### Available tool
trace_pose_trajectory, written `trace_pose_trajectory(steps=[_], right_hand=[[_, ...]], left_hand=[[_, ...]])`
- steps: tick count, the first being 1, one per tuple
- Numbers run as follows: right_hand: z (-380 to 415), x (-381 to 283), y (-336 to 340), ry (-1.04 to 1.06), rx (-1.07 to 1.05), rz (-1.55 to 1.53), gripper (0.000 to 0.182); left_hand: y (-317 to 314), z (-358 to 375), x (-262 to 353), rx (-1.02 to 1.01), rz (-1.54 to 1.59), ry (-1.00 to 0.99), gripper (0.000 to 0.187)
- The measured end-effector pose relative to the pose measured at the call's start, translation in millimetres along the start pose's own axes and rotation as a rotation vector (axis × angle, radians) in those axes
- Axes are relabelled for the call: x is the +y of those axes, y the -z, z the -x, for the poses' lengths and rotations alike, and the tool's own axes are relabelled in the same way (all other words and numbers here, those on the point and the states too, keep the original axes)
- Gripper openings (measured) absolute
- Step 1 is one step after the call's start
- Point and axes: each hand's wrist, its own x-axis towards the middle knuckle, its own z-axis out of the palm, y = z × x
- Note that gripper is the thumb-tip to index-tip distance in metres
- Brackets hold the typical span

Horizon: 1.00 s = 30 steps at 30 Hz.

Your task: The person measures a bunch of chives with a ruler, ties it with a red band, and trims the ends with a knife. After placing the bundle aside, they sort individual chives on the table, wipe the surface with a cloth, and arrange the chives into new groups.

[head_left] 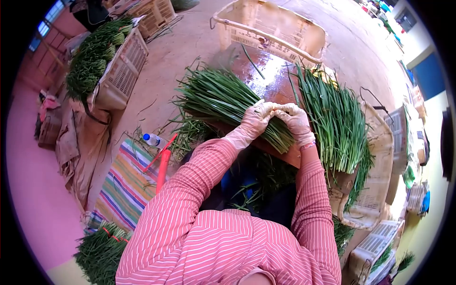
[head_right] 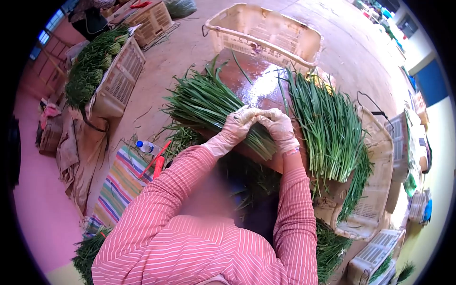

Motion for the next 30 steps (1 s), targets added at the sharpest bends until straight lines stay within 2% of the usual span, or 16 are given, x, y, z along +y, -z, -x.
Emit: trace_pose_trajectory(steps=[2, 4, 6, 7, 8, 10, 14, 15, 16, 18, 21, 26, 30], right_hand=[[2, -8, -2, 0.004, -0.005, -0.072, 0.017], [-1, -11, -5, 0.002, 0.003, -0.142, 0.016], [0, -10, -7, -0.221, 0.034, -0.270, 0.015], [0, -11, -8, -0.199, 0.038, -0.367, 0.014], [-3, -11, -9, -0.225, 0.058, -0.290, 0.012], [-7, -3, -12, -0.309, 0.102, -0.457, 0.012], [-13, 25, -16, -0.473, 0.070, -0.430, 0.015], [-15, 32, -17, -0.452, 0.053, -0.372, 0.014], [-13, 16, -19, -0.460, 0.106, -0.552, 0.013], [-12, 7, -11, -0.448, 0.034, -0.652, 0.010], [-9, -5, -7, -0.445, -0.053, -0.663, 0.010], [-10, 1, -16, -0.510, 0.028, -0.567, 0.012], [-7, 3, -26, -0.302, 0.143, -0.524, 0.009]], left_hand=[[-1, 0, -2, 0.015, 0.016, -0.077, 0.021], [2, 0, -1, 0.007, 0.024, -0.036, 0.021], [5, 0, 5, -0.013, -0.019, -0.008, 0.021], [4, -1, 7, 0.025, -0.084, -0.063, 0.019], [4, -2, 4, 0.056, -0.239, -0.132, 0.016], [3, -1, 11, 0.112, -0.299, -0.100, 0.014], [-10, 9, -10, 0.104, -0.399, -0.119, 0.024], [-13, 12, -16, 0.102, -0.404, -0.119, 0.028], [-11, 11, -13, 0.071, -0.393, -0.080, 0.029], [-7, 11, -10, 0.043, -0.320, -0.038, 0.030], [-6, 11, -11, 0.028, -0.287, -0.032, 0.028], [-3, 9, -9, 0.018, -0.175, -0.007, 0.021], [-5, 11, -14, 0.105, -0.103, 0.026, 0.012]])
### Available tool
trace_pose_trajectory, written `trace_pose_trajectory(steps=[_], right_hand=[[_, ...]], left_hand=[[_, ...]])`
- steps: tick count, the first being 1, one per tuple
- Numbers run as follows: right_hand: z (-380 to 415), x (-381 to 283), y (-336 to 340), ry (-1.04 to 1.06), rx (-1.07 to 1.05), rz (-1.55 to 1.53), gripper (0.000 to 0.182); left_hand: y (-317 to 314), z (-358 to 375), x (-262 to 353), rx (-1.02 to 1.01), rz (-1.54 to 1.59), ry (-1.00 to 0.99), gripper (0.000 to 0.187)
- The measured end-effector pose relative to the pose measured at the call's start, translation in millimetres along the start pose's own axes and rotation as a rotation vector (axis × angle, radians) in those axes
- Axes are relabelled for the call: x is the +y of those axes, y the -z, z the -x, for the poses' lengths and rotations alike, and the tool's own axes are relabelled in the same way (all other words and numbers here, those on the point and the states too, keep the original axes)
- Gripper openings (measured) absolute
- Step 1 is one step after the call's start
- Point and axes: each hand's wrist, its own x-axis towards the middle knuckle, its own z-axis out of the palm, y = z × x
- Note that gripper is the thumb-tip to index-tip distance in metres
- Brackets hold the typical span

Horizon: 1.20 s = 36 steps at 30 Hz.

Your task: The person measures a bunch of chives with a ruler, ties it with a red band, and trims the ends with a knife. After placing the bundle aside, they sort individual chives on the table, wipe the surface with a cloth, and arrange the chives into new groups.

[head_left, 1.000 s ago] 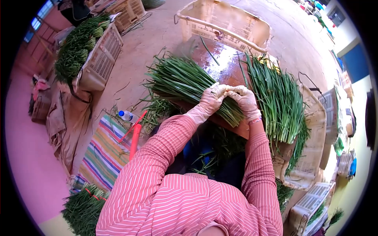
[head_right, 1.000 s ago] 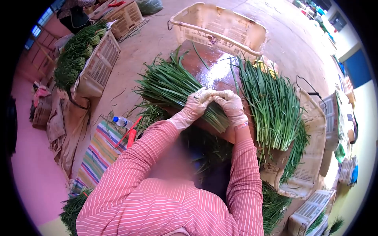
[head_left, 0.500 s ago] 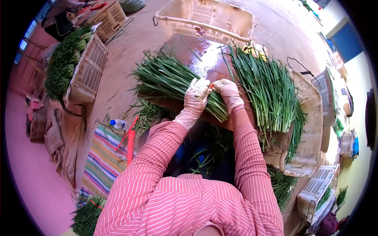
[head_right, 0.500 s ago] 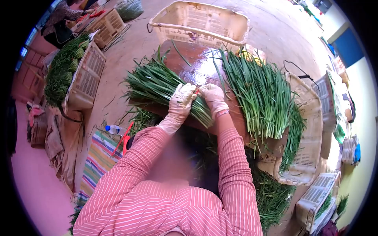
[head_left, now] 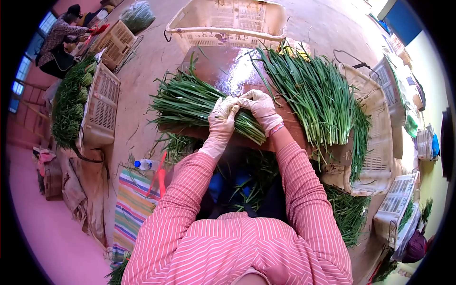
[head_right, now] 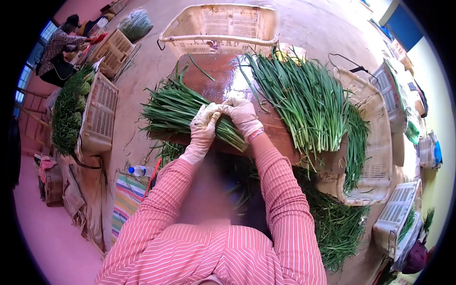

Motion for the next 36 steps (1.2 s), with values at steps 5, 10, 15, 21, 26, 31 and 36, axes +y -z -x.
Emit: trace_pose_trajectory(steps=[5, 10, 15, 21, 26, 31, 36], right_hand=[[-1, 6, -4, 0.033, 0.105, -0.003, 0.007], [-7, 15, -3, -0.059, 0.162, 0.011, 0.007], [-7, 17, -3, -0.106, 0.191, -0.058, 0.008], [-6, 22, 2, -0.096, 0.196, -0.021, 0.011], [14, 0, 1, 0.384, 0.198, 0.731, 0.012], [30, -21, -23, 0.606, 0.096, 1.234, 0.013], [28, -39, -5, 0.371, -0.197, 0.720, 0.021]], left_hand=[[6, 2, 4, -0.030, 0.037, 0.038, 0.015], [9, 4, 4, -0.079, 0.061, 0.057, 0.021], [10, 5, 5, -0.103, 0.032, 0.025, 0.021], [8, 1, -2, -0.081, 0.088, 0.062, 0.018], [4, -9, 2, 0.002, 0.302, 0.260, 0.012], [3, -21, -18, -0.124, 0.093, 0.293, 0.013], [15, -37, -16, -0.321, -0.220, 0.047, 0.021]])
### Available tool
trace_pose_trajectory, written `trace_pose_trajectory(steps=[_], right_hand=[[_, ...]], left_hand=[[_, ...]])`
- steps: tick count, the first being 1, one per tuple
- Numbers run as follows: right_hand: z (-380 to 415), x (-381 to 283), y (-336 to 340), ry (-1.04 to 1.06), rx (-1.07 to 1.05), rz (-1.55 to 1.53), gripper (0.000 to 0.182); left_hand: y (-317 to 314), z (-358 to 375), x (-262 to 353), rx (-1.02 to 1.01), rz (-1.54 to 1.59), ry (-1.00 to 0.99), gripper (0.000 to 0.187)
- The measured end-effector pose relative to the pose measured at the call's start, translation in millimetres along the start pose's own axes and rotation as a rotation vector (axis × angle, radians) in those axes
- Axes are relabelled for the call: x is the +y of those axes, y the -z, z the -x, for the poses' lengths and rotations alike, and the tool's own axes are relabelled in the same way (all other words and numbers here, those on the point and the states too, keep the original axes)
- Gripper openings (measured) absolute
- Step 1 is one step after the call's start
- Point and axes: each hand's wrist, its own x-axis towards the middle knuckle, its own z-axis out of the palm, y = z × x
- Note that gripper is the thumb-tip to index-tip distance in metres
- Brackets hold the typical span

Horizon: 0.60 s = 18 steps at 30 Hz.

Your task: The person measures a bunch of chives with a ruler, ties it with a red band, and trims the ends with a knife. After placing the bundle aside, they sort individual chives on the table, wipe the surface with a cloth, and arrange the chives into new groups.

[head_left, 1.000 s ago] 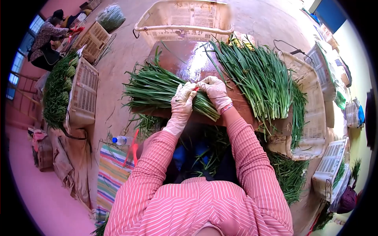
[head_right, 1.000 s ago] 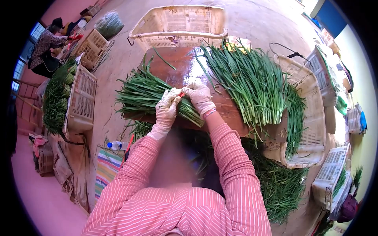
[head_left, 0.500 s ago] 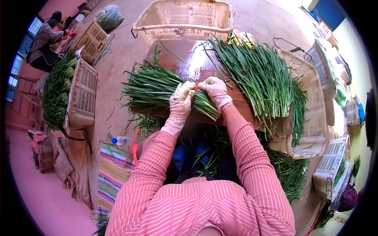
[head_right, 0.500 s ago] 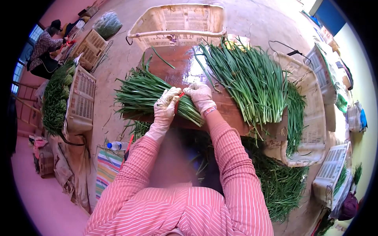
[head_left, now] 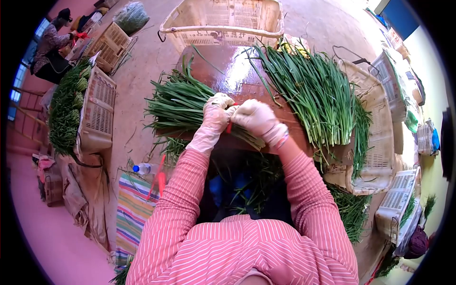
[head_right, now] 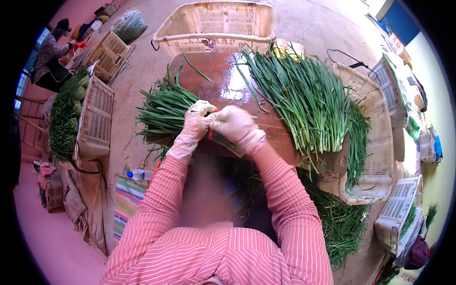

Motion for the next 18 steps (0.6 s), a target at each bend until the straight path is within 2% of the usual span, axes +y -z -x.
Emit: trace_pose_trajectory(steps=[1, 2, 4, 5, 6, 8, 10, 12, 13, 15, 16, 18], right_hand=[[-7, 5, 15, -0.321, 0.078, -0.174, 0.028], [-14, -1, 24, -0.434, 0.049, 0.047, 0.029], [-20, 19, 7, -0.396, 0.067, -0.171, 0.029], [-25, 28, 2, -0.343, -0.019, -0.225, 0.027], [-26, 37, -6, -0.408, -0.020, -0.489, 0.026], [-28, 39, -5, -0.482, -0.006, -0.408, 0.024], [-26, 57, -15, -0.463, 0.018, -0.488, 0.025], [-27, 72, -23, -0.406, 0.061, -0.614, 0.028], [-27, 68, -22, -0.466, 0.062, -0.622, 0.026], [-26, 61, -18, -0.513, 0.054, -0.651, 0.025], [-26, 58, -16, -0.558, 0.042, -0.672, 0.024], [-27, 56, -13, -0.531, 0.046, -0.627, 0.022]], left_hand=[[5, 0, 7, -0.036, -0.027, -0.028, 0.019], [7, 0, 11, -0.042, -0.021, -0.030, 0.019], [7, 0, 18, -0.005, 0.045, 0.013, 0.021], [8, -1, 22, -0.018, 0.054, 0.109, 0.024], [11, 0, 27, -0.043, 0.086, 0.210, 0.026], [7, 7, 21, 0.061, 0.115, 0.085, 0.028], [5, 10, 17, 0.067, 0.383, 0.088, 0.019], [17, 6, 10, -0.069, 0.324, -0.244, 0.015], [22, 7, 12, -0.075, 0.320, -0.244, 0.015], [33, 10, 17, -0.250, 0.300, -0.231, 0.013], [37, 10, 22, -0.250, 0.297, -0.229, 0.013], [43, 10, 29, -0.318, 0.261, -0.206, 0.017]])
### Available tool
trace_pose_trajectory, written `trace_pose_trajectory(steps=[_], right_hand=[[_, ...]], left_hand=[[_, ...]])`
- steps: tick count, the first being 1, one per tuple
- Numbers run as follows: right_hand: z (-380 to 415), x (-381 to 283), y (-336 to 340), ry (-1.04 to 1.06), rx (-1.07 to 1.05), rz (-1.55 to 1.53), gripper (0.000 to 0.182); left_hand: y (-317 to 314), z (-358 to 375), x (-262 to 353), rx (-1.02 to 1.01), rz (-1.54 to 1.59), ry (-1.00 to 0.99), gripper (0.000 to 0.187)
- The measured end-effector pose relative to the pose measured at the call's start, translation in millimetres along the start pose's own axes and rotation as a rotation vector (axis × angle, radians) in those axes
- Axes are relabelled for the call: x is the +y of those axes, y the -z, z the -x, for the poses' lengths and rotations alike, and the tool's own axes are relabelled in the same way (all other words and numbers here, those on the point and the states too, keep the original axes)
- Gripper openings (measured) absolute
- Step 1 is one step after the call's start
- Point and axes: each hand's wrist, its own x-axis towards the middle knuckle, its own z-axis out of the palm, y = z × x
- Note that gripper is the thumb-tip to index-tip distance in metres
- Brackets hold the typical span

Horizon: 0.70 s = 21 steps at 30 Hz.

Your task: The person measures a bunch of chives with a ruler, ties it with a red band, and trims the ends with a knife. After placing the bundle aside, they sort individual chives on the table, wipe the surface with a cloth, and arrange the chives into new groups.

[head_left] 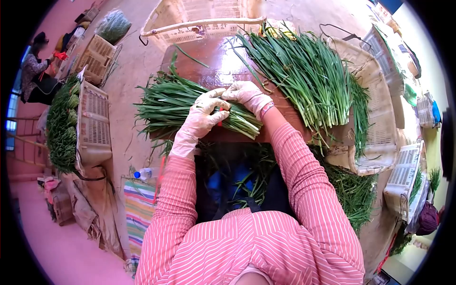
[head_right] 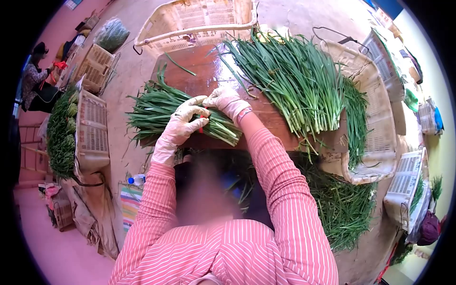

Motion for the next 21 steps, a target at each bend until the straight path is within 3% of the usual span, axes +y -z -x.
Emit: trace_pose_trajectory(steps=[2, 4, 6, 8, 10, 12, 13, 14, 15, 16, 18, 19, 20, 21], right_hand=[[8, -11, 4, -0.053, -0.035, 0.028, 0.022], [13, -16, 2, -0.039, -0.024, -0.032, 0.022], [16, -21, -1, -0.023, 0.036, 0.148, 0.023], [34, -31, -18, 0.229, 0.052, 0.269, 0.027], [39, -23, -34, 0.538, 0.132, 0.536, 0.028], [37, -31, -23, 0.485, 0.028, 0.566, 0.029], [36, -39, -13, 0.293, -0.009, 0.437, 0.031], [35, -42, -4, 0.099, -0.047, 0.304, 0.032], [30, -40, 4, 0.270, 0.086, 0.462, 0.036], [30, -47, 8, 0.222, 0.101, 0.502, 0.036], [23, -35, 2, 0.236, 0.064, 0.321, 0.036], [11, -22, -1, 0.230, -0.026, 0.272, 0.036], [8, -21, -6, 0.185, -0.160, 0.027, 0.036], [6, -19, -10, 0.161, -0.180, 0.013, 0.035]], left_hand=[[-7, 1, -12, 0.066, 0.061, 0.029, 0.015], [-14, -2, -22, 0.260, 0.445, 0.284, 0.015], [-21, -7, -30, 0.368, 0.436, 0.268, 0.011], [-24, -13, -36, 0.416, 0.189, 0.372, 0.010], [-23, -18, -44, 0.338, 0.021, 0.304, 0.011], [-19, -17, -39, 0.323, -0.015, 0.278, 0.015], [-17, -19, -33, 0.328, -0.019, 0.275, 0.015], [-16, -19, -28, 0.458, 0.002, 0.263, 0.018], [-15, -19, -23, 0.588, 0.024, 0.251, 0.021], [-6, -19, -23, 0.727, -0.397, 0.091, 0.027], [10, -14, 9, 0.613, -0.298, 0.449, 0.032], [17, -12, 27, 0.435, -0.308, 0.566, 0.039], [15, -8, 27, 0.283, -0.364, 0.620, 0.051], [12, -6, 29, 0.163, -0.357, 0.655, 0.053]])
